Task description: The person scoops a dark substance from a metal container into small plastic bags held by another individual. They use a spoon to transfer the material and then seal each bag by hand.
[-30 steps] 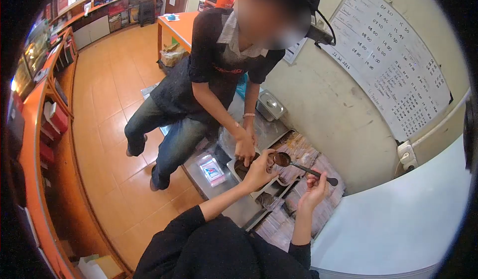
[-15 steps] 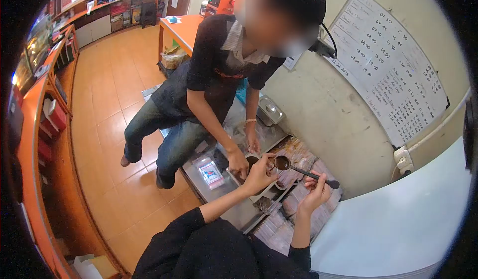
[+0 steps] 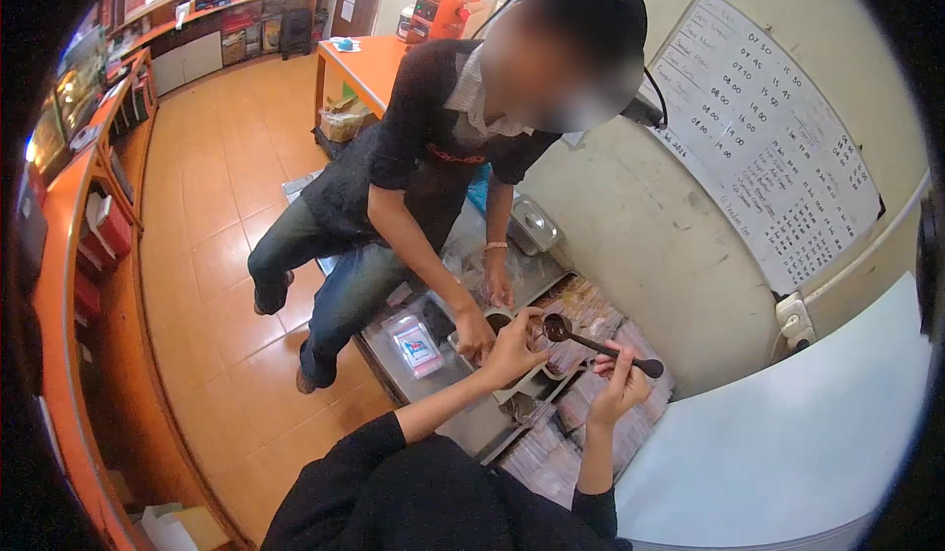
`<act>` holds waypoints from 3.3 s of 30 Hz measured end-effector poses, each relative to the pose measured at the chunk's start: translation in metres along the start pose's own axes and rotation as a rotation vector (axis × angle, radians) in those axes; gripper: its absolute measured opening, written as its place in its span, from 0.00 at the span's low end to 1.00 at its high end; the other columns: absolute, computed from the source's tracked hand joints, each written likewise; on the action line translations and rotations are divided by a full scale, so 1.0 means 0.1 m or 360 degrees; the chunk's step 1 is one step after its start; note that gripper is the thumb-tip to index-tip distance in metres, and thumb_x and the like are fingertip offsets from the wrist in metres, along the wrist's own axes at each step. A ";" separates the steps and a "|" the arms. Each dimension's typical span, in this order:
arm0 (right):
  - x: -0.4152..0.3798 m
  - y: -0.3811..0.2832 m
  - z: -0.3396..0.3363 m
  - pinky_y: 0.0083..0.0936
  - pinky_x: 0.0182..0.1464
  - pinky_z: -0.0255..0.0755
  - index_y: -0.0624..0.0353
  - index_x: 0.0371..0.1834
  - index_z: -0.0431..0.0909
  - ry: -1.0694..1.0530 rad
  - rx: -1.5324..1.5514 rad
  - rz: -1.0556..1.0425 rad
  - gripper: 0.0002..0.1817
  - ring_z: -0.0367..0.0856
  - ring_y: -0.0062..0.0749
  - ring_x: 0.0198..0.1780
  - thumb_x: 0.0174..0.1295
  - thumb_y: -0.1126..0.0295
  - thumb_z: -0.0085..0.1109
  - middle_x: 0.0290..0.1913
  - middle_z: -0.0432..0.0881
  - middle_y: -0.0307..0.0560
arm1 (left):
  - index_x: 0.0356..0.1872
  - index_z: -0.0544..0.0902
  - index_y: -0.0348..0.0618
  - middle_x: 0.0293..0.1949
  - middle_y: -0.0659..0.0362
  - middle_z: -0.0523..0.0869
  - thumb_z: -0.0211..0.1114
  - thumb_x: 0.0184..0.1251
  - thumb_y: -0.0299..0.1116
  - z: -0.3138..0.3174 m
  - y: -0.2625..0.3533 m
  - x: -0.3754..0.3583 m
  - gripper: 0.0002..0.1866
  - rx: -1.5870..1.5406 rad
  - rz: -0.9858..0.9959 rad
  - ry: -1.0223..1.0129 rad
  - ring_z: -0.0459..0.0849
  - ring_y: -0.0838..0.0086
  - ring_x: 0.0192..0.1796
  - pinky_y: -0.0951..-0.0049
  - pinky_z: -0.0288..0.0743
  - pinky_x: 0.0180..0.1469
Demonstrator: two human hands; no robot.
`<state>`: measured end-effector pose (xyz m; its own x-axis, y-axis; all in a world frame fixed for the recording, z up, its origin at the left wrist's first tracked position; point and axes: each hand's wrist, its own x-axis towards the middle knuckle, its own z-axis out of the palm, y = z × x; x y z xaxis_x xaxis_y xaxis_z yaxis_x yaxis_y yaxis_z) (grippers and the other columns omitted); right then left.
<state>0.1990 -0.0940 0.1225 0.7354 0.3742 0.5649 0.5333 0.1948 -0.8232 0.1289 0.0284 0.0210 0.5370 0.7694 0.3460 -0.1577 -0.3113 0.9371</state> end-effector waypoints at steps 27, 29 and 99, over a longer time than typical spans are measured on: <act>-0.02 0.05 -0.02 0.16 0.26 0.71 0.72 0.34 0.81 -0.0219 -0.0152 -0.0187 0.18 0.77 0.22 0.24 0.72 0.66 0.50 0.27 0.81 0.48 | 0.58 0.71 0.39 0.30 0.54 0.79 0.77 0.44 0.32 -0.01 -0.03 -0.01 0.37 -0.0008 0.0022 0.0025 0.82 0.71 0.31 0.71 0.77 0.35; -0.01 0.12 -0.04 0.15 0.25 0.69 0.72 0.34 0.80 -0.0117 -0.0016 -0.0084 0.20 0.76 0.21 0.23 0.72 0.63 0.49 0.25 0.80 0.47 | 0.58 0.71 0.40 0.30 0.55 0.80 0.77 0.44 0.32 -0.03 -0.04 -0.01 0.36 0.0038 0.0025 0.0031 0.82 0.71 0.31 0.72 0.77 0.35; -0.08 1.63 -0.01 0.35 0.34 0.73 0.65 0.36 0.81 -0.1090 -0.0943 0.0417 0.16 0.83 0.45 0.28 0.63 0.60 0.61 0.27 0.84 0.53 | 0.37 0.83 0.36 0.34 0.62 0.80 0.79 0.47 0.35 -0.32 0.16 0.21 0.19 -0.0009 -0.0020 -0.0320 0.80 0.83 0.33 0.80 0.77 0.36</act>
<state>0.2810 -0.0664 -0.0160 0.5567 0.8289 0.0550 0.6499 -0.3934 -0.6503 0.1112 0.0576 0.0445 0.6935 0.6462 0.3185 -0.1542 -0.2987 0.9418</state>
